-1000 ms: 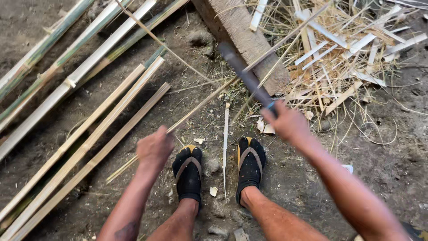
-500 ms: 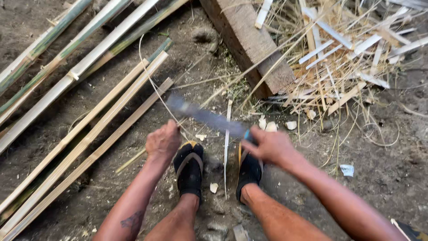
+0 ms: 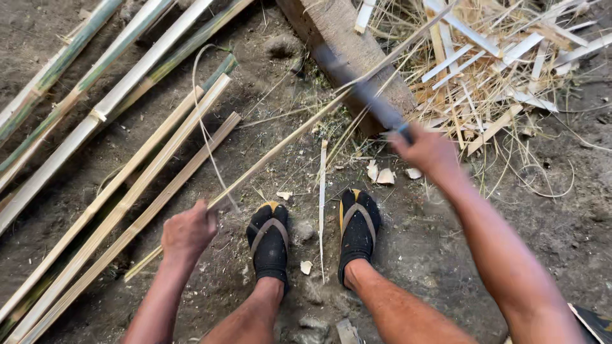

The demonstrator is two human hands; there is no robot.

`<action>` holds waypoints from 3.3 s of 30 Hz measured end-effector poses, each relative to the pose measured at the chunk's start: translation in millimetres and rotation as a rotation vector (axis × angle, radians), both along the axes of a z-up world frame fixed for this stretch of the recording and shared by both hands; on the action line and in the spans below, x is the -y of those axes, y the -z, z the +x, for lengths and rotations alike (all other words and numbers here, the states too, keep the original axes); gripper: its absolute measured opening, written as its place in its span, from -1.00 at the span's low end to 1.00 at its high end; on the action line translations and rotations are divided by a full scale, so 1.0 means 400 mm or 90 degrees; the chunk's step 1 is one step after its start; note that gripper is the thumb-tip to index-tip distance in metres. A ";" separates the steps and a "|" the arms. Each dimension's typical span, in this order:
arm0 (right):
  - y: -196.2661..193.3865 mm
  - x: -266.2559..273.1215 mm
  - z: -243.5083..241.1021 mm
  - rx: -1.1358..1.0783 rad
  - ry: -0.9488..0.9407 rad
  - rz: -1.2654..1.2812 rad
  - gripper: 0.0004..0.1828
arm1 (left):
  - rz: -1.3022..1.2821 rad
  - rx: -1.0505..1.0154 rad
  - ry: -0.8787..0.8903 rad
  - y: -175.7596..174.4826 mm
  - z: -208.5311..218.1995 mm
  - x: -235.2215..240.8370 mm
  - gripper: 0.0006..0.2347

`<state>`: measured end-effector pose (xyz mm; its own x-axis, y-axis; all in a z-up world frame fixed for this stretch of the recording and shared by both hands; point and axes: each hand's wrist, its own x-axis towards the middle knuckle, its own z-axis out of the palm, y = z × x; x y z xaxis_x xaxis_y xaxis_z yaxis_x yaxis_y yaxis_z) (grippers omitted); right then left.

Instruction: The person uses a machete to split long bamboo poles into thin strips on a wooden block. They repeatedly position each pole, strike it with the machete, and separate the resulting strips, accumulating a pile of bamboo offcuts on the ground.

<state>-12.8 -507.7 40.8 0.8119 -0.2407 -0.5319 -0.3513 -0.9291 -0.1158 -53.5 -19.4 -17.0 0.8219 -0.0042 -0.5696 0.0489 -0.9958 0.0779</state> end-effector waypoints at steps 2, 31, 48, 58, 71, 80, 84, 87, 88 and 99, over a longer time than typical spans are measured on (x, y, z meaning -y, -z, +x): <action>0.014 0.135 0.064 0.042 0.161 -0.001 -0.35 | 0.005 -0.004 0.031 -0.002 -0.002 -0.038 -0.73; 0.007 -0.151 -0.111 0.051 -0.231 0.107 -0.43 | -0.206 0.122 0.072 0.049 0.132 0.211 -0.83; -0.023 -0.191 -0.134 -0.059 -0.202 0.085 -0.41 | -0.156 0.390 0.211 0.108 0.018 0.177 -0.85; -0.023 -0.036 -0.040 -0.021 -0.026 0.036 -0.36 | -0.102 0.235 0.131 0.080 -0.008 0.043 -0.85; 0.102 0.118 0.038 0.146 0.019 -0.036 -0.34 | -0.245 -0.103 -0.039 0.070 0.133 0.049 -0.53; 0.047 -0.002 -0.014 0.146 0.089 -0.052 -0.44 | -0.681 -0.394 -0.131 0.215 0.453 0.519 -0.76; 0.007 -0.053 -0.038 -0.010 0.103 0.091 -0.43 | -0.477 -0.184 -0.044 0.124 0.395 0.547 -0.75; 0.019 -0.062 -0.039 0.071 -0.131 0.056 -0.40 | -0.375 -0.037 0.099 0.085 0.314 0.480 -0.75; 0.029 -0.071 -0.057 0.120 -0.145 0.036 -0.37 | -0.353 -0.102 0.059 0.087 0.284 0.448 -0.75; -0.007 -0.021 -0.025 -0.052 -0.081 0.016 -0.44 | -0.353 -0.123 -0.025 0.024 0.167 0.268 -0.90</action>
